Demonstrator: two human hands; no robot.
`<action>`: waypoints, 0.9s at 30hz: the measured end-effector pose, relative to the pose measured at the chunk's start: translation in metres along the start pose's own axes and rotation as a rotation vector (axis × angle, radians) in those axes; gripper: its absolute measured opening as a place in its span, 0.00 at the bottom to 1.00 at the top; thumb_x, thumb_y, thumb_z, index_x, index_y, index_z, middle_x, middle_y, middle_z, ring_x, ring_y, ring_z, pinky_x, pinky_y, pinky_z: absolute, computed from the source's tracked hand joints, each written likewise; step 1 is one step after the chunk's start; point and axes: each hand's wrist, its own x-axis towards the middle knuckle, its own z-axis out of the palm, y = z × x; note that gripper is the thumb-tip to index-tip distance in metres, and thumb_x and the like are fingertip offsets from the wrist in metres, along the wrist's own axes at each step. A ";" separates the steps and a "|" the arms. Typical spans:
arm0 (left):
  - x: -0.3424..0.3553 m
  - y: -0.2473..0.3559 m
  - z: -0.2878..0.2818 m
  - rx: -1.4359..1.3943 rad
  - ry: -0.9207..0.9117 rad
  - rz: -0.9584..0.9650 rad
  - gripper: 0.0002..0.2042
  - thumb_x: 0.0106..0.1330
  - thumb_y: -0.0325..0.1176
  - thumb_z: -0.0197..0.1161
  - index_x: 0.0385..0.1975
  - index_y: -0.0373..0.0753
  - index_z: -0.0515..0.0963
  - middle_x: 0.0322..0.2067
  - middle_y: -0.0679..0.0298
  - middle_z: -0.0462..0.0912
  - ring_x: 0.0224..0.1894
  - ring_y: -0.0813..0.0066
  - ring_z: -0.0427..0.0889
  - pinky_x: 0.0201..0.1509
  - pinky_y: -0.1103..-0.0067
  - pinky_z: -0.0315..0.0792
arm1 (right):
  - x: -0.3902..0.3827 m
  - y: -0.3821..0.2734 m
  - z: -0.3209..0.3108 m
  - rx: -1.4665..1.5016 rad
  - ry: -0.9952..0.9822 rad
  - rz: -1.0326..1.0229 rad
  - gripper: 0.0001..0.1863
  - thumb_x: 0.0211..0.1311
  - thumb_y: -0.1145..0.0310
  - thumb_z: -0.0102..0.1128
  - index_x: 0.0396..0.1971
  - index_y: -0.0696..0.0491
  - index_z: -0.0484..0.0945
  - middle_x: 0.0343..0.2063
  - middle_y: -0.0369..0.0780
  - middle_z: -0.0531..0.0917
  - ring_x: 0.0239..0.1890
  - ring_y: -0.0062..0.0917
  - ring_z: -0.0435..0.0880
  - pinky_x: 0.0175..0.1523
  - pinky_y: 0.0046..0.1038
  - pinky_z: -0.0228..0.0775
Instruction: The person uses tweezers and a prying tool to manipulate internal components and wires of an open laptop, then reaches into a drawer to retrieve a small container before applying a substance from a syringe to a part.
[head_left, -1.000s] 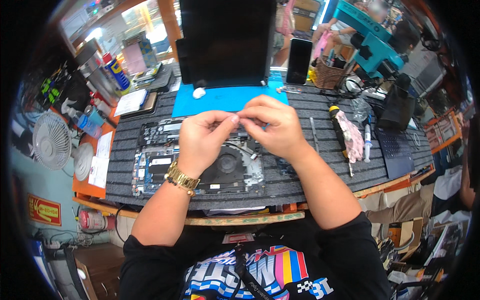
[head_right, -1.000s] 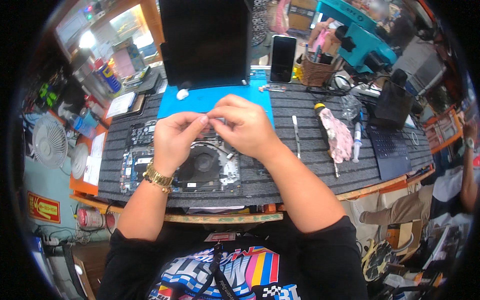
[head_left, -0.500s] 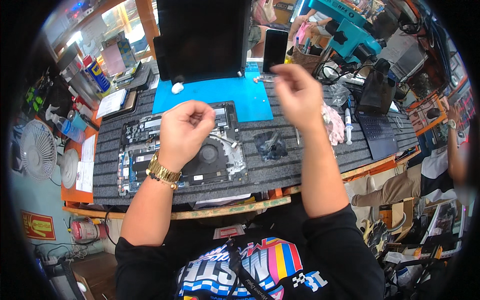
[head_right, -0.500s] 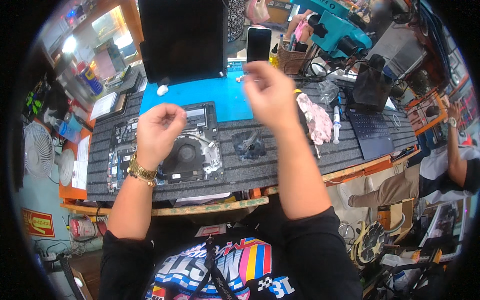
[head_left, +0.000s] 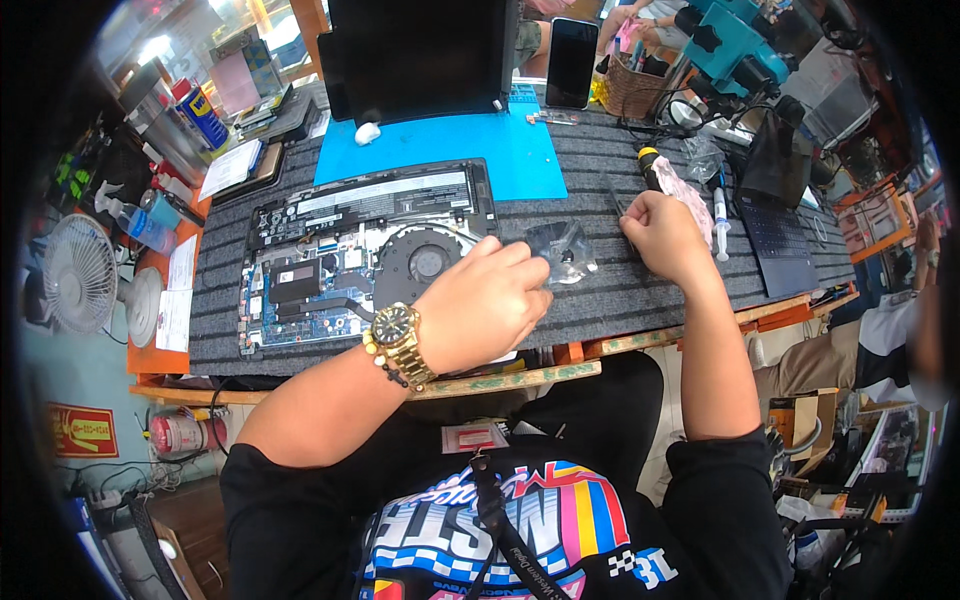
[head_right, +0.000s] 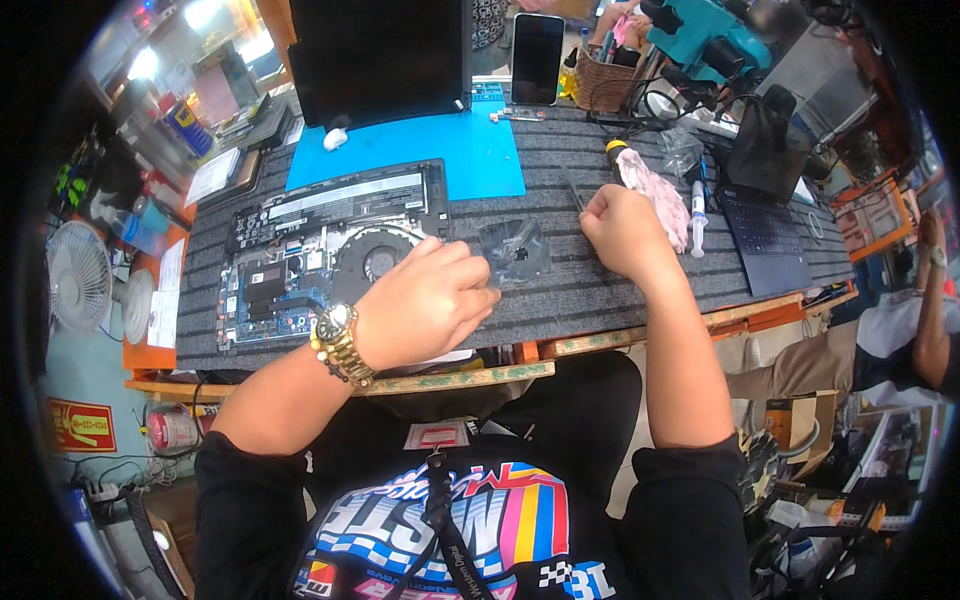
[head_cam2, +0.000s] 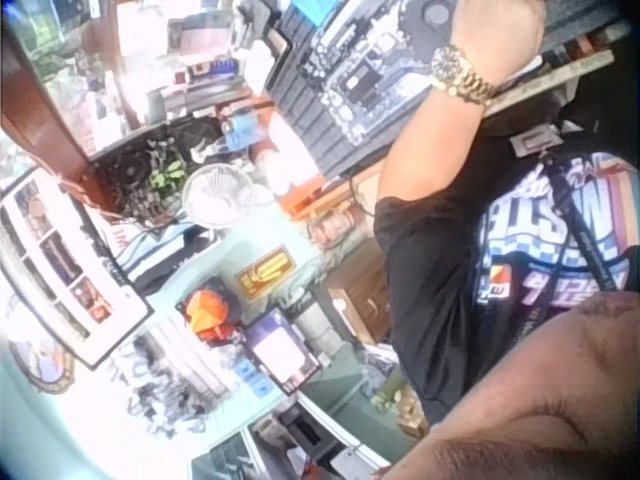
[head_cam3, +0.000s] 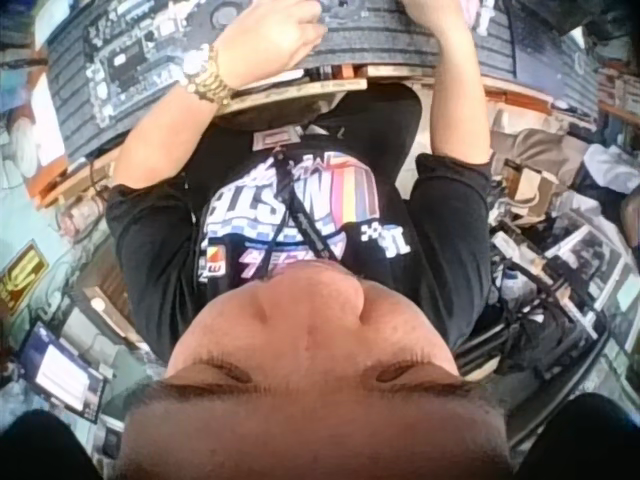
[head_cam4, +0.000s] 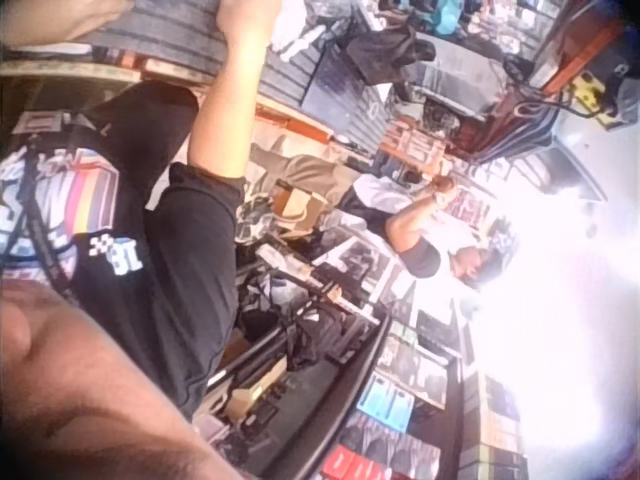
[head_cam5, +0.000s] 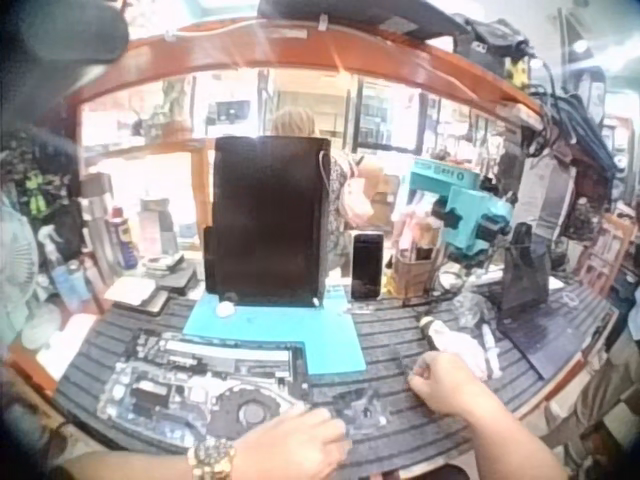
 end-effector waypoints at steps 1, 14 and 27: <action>-0.001 -0.001 -0.005 -0.028 0.050 -0.017 0.05 0.62 0.31 0.71 0.36 0.40 0.88 0.34 0.66 0.77 0.41 0.65 0.78 0.50 0.69 0.71 | -0.007 -0.009 -0.006 0.186 -0.011 0.093 0.10 0.68 0.68 0.68 0.36 0.61 0.83 0.26 0.46 0.88 0.31 0.35 0.90 0.36 0.35 0.80; 0.000 -0.020 -0.009 -0.308 0.071 -0.061 0.05 0.63 0.29 0.74 0.37 0.41 0.88 0.35 0.65 0.80 0.43 0.63 0.79 0.52 0.69 0.72 | -0.092 -0.006 0.013 1.380 0.092 -0.067 0.11 0.67 0.82 0.65 0.39 0.56 0.69 0.32 0.46 0.84 0.29 0.30 0.88 0.28 0.26 0.81; -0.001 -0.047 -0.054 -0.189 0.066 -0.244 0.11 0.67 0.32 0.68 0.46 0.35 0.86 0.42 0.52 0.88 0.47 0.50 0.86 0.55 0.62 0.79 | -0.091 0.005 0.036 1.482 0.089 -0.155 0.12 0.69 0.80 0.64 0.41 0.55 0.68 0.35 0.48 0.84 0.31 0.30 0.87 0.31 0.29 0.83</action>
